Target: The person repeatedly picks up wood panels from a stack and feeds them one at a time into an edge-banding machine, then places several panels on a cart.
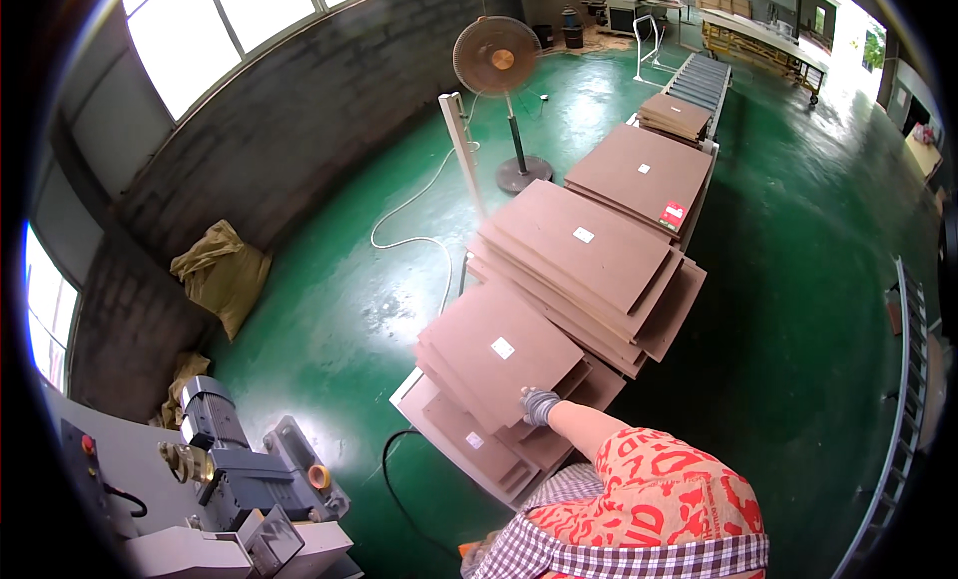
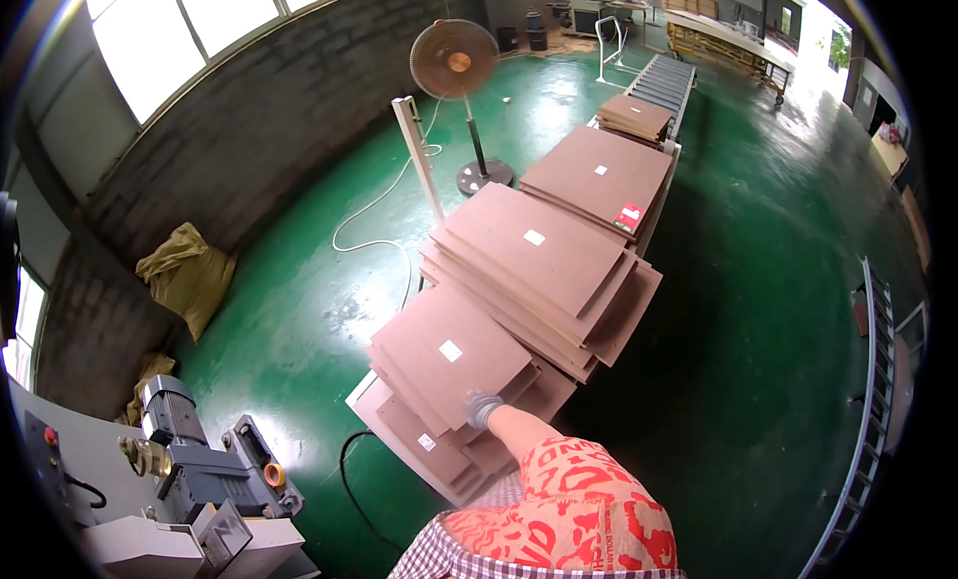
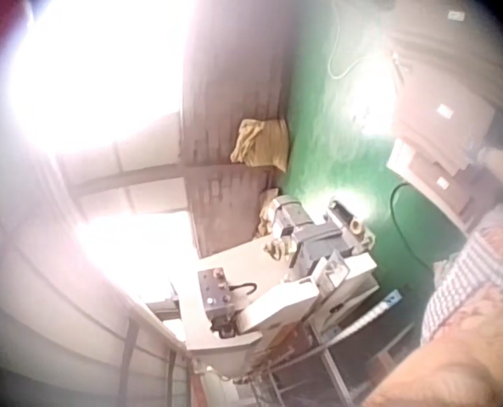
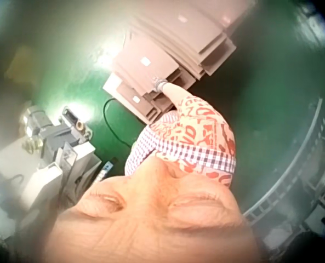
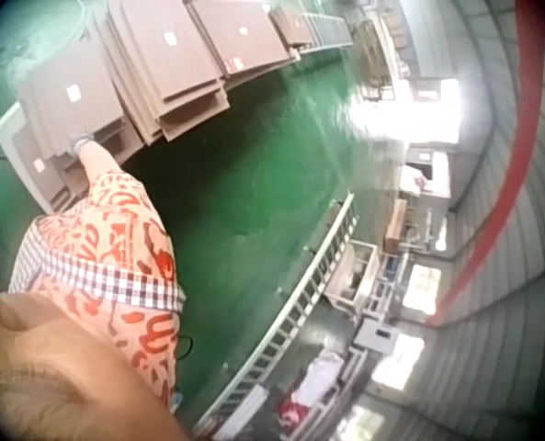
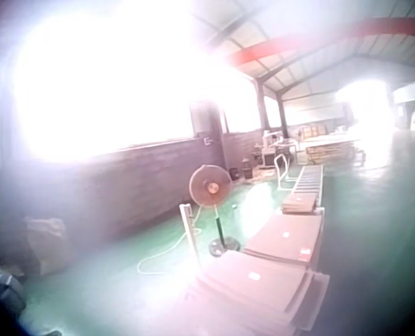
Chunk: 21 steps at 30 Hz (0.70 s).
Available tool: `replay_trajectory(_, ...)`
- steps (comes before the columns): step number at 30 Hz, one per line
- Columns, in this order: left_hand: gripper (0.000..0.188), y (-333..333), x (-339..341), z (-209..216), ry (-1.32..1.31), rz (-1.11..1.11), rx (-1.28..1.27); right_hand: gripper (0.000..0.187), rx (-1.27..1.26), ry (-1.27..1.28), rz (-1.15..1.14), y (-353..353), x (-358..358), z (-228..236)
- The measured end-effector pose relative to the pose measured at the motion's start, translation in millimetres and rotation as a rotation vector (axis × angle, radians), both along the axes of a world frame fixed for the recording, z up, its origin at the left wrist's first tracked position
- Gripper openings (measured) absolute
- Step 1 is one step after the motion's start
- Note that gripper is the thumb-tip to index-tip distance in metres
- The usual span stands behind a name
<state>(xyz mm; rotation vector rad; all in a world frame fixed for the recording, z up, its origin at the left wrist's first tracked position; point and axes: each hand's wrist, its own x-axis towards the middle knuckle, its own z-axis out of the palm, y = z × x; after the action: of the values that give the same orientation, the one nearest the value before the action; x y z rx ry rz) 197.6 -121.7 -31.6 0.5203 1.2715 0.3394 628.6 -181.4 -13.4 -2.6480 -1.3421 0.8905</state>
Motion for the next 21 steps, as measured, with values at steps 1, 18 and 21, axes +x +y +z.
replay_trajectory(1, 0.040, 0, 2, 3, -0.002, -0.005, 0.000, 0.047, -0.028, 0.053, 0.023, -1, 4, -2)
replay_trajectory(18, 0.036, -49, -20, 24, 0.030, -0.060, 0.030, 0.058, -0.140, 0.120, 0.136, 8, 36, -51)
replay_trajectory(21, 0.034, -75, -36, -28, 0.074, -0.129, 0.108, 0.075, -0.074, 0.191, 0.216, 1, 40, -72)
